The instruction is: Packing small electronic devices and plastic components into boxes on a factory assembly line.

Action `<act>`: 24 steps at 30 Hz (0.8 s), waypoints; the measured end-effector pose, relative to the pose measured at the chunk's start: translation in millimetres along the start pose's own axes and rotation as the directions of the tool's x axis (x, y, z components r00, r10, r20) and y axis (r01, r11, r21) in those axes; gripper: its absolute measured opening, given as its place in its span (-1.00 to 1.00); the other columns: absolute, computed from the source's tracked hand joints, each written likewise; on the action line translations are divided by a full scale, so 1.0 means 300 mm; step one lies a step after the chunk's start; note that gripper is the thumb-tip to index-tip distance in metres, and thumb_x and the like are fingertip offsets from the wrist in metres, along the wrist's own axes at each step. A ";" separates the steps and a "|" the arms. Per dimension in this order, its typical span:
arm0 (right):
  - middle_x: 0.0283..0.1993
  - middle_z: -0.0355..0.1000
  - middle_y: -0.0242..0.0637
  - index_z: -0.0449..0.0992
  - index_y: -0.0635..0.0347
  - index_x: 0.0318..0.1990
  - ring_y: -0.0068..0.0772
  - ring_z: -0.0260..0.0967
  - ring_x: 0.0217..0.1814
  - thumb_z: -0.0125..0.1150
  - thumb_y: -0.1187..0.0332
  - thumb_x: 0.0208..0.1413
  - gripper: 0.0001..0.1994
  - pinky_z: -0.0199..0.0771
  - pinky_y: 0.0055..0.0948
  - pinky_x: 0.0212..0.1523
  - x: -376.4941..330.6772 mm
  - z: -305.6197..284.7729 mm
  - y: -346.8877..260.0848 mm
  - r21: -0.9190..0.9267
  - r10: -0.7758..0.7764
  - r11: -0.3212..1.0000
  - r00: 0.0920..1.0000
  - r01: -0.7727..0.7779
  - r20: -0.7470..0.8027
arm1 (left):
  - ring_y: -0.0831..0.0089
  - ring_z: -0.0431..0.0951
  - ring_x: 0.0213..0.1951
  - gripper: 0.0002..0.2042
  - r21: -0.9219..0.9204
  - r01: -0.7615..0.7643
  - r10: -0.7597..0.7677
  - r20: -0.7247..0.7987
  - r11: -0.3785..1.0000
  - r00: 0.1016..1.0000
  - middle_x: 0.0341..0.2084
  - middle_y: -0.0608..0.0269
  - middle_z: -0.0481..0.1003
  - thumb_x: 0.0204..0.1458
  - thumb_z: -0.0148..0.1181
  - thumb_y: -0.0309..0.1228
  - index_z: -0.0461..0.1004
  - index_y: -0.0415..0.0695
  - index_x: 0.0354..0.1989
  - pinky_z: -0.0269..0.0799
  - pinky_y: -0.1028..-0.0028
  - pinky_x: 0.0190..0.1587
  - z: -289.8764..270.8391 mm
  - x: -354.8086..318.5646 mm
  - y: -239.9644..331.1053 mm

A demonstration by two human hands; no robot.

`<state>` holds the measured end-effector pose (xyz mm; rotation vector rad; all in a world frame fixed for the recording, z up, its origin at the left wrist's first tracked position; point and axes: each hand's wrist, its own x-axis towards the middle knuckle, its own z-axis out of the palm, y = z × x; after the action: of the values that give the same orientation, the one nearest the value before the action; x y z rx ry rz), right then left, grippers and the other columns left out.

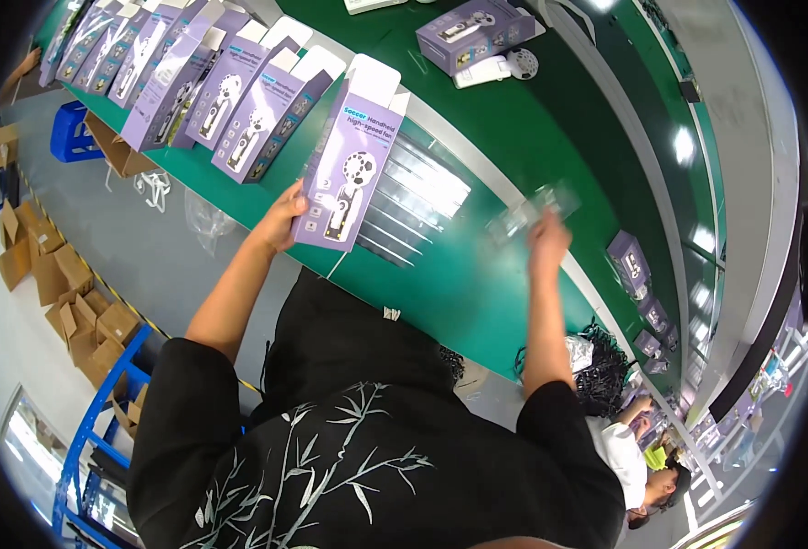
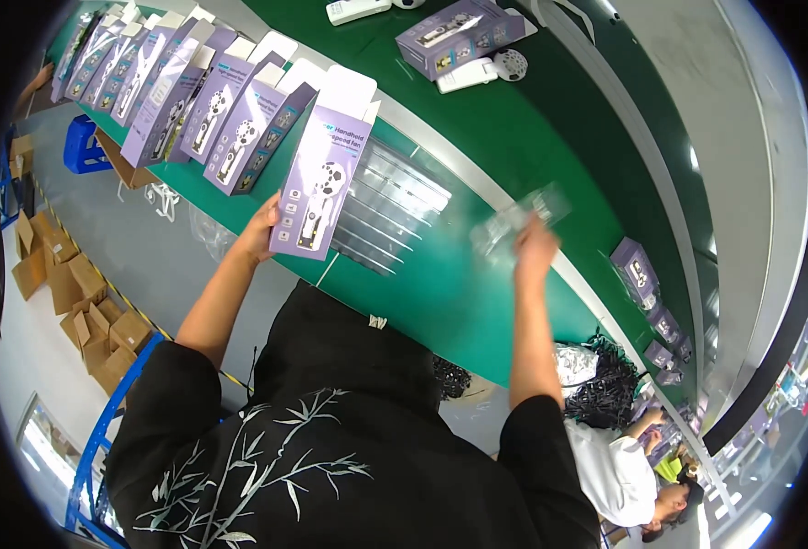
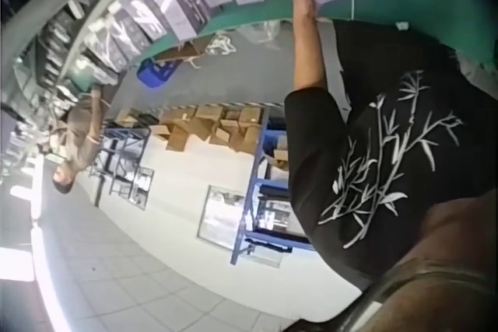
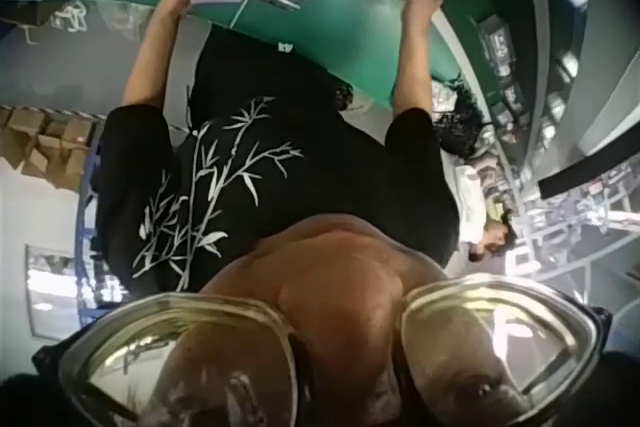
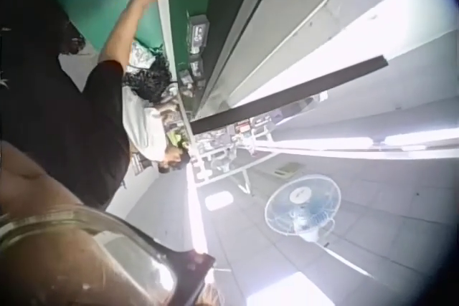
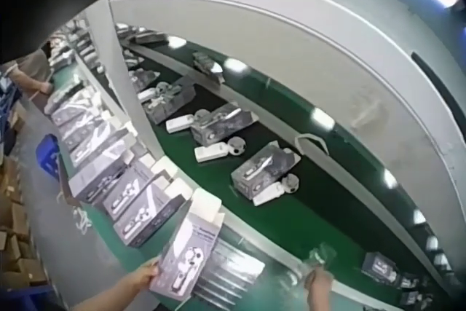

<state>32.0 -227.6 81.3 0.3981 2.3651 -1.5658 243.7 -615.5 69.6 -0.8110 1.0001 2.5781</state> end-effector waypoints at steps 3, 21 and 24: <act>-0.74 0.15 -0.50 0.29 0.01 -0.66 -0.60 0.01 -0.77 0.13 0.18 0.11 -0.67 -0.02 -0.48 -0.73 0.336 0.122 -0.242 0.106 0.089 0.991 0.995 -0.084 -0.052 | 0.37 0.50 0.05 0.09 -0.030 0.029 -0.028 0.033 0.999 0.999 0.05 0.13 0.44 -0.35 0.51 0.13 0.12 -0.27 0.31 0.47 0.36 0.10 -0.018 0.014 -0.007; 0.02 0.42 -0.14 0.44 0.17 0.00 -0.13 0.30 0.14 0.36 0.38 -0.27 -0.47 0.24 -0.21 0.21 0.713 0.337 -0.365 -0.494 -0.143 -0.338 0.475 0.801 0.868 | 0.33 0.54 0.02 -0.05 0.158 0.088 -0.105 0.107 0.983 0.989 0.06 0.09 0.46 -0.22 0.50 -0.09 0.15 -0.28 0.32 0.46 0.38 0.10 0.094 0.030 0.116; -0.04 0.44 -0.17 0.46 0.13 0.00 -0.12 0.32 0.11 0.38 0.36 -0.28 -0.46 0.28 -0.23 0.14 0.536 0.188 -0.472 -0.524 -0.351 -0.067 0.472 0.849 0.809 | 0.34 0.57 -0.04 -0.03 0.172 0.184 -0.207 0.127 0.968 0.970 -0.01 0.10 0.49 -0.32 0.53 0.03 0.23 -0.29 0.25 0.49 0.39 0.05 0.117 0.030 0.183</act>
<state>-165.2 -320.8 119.8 -1.4453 2.5695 0.0493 198.8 -631.1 115.2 -0.6378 1.0122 2.3188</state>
